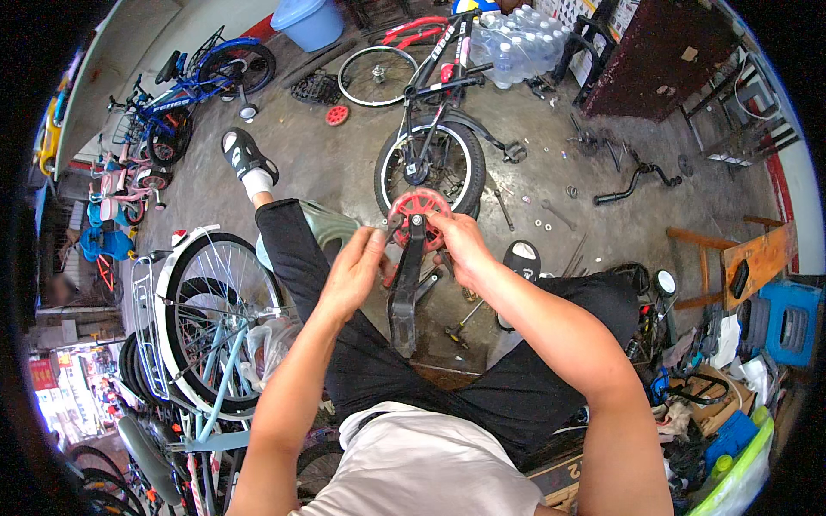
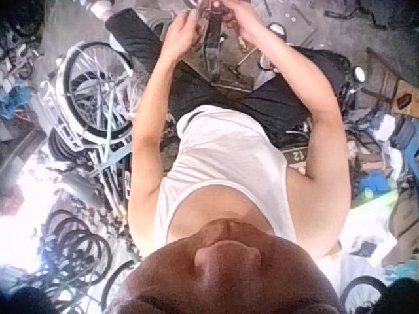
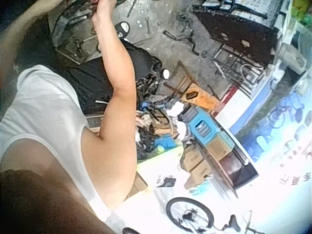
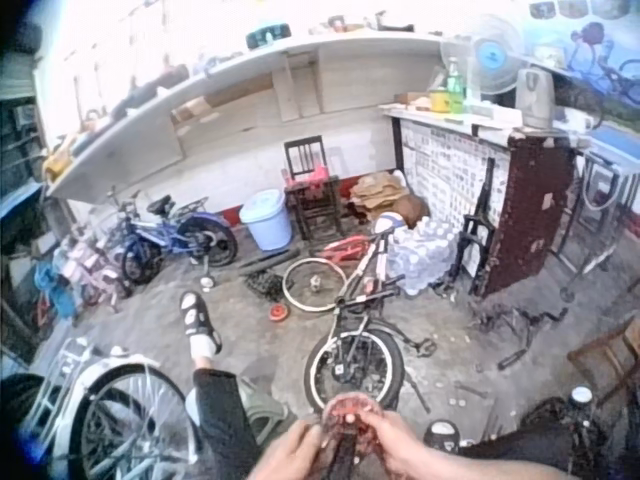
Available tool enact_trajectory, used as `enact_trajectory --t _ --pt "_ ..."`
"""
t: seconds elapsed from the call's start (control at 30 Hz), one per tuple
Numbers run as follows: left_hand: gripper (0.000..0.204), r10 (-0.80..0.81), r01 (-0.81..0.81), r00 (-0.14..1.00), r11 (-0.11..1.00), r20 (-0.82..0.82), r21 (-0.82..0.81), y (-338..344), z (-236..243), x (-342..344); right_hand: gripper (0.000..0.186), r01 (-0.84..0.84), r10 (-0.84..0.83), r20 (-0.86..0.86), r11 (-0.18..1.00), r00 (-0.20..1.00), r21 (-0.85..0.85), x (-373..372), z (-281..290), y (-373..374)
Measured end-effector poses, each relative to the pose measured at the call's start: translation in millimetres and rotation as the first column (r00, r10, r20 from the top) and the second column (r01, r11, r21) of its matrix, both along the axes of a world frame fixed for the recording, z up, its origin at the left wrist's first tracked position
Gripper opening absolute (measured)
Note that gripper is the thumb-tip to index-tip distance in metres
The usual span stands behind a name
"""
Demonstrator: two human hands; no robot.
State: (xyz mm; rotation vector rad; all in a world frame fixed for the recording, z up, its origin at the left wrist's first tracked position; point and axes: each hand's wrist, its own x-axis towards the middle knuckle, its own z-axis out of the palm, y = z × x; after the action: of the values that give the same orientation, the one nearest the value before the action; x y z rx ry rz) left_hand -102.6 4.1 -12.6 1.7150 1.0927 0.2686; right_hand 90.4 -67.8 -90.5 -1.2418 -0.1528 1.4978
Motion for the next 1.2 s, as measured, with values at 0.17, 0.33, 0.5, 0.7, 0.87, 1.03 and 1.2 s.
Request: enact_trajectory --t 0.17,0.33,0.5,0.7,0.87,1.03,1.2 --pt "0.020 -0.206 0.491 0.836 0.695 -0.509 0.525 32.2 37.2 -0.8 0.026 -0.035 0.035 0.005 0.999 0.999 0.015 0.9 14.6 1.6" --pt "0.016 -0.384 0.748 0.661 0.276 -0.644 0.603 70.5 54.0 17.0 0.024 -0.050 0.049 0.021 0.997 0.999 0.054 -5.4 17.8 4.1" --pt "0.013 -0.370 0.870 0.481 0.090 -0.795 0.485 88.4 66.9 39.3 0.022 -0.098 0.096 0.060 0.995 0.994 0.022 -8.9 16.1 7.1" --pt "0.008 -0.377 0.905 0.382 -0.032 -0.844 0.424 89.5 63.6 57.6 0.022 -0.116 0.118 0.143 0.993 0.983 -0.027 -9.3 7.6 6.3" --pt "0.012 -0.369 0.903 0.360 -0.092 -0.857 0.419 89.1 61.5 57.4 0.026 -0.109 0.118 0.211 0.993 0.970 -0.053 -9.6 4.9 7.7" --pt "0.015 -0.370 0.892 0.309 -0.205 -0.876 0.402 93.4 60.1 63.3 0.033 -0.080 0.087 0.279 0.996 0.956 -0.036 -13.6 5.2 9.0" --pt "0.013 -0.384 0.900 0.366 -0.086 -0.847 0.428 94.5 51.8 58.3 0.033 -0.054 0.066 0.294 0.997 0.954 -0.048 -11.2 9.1 11.3"
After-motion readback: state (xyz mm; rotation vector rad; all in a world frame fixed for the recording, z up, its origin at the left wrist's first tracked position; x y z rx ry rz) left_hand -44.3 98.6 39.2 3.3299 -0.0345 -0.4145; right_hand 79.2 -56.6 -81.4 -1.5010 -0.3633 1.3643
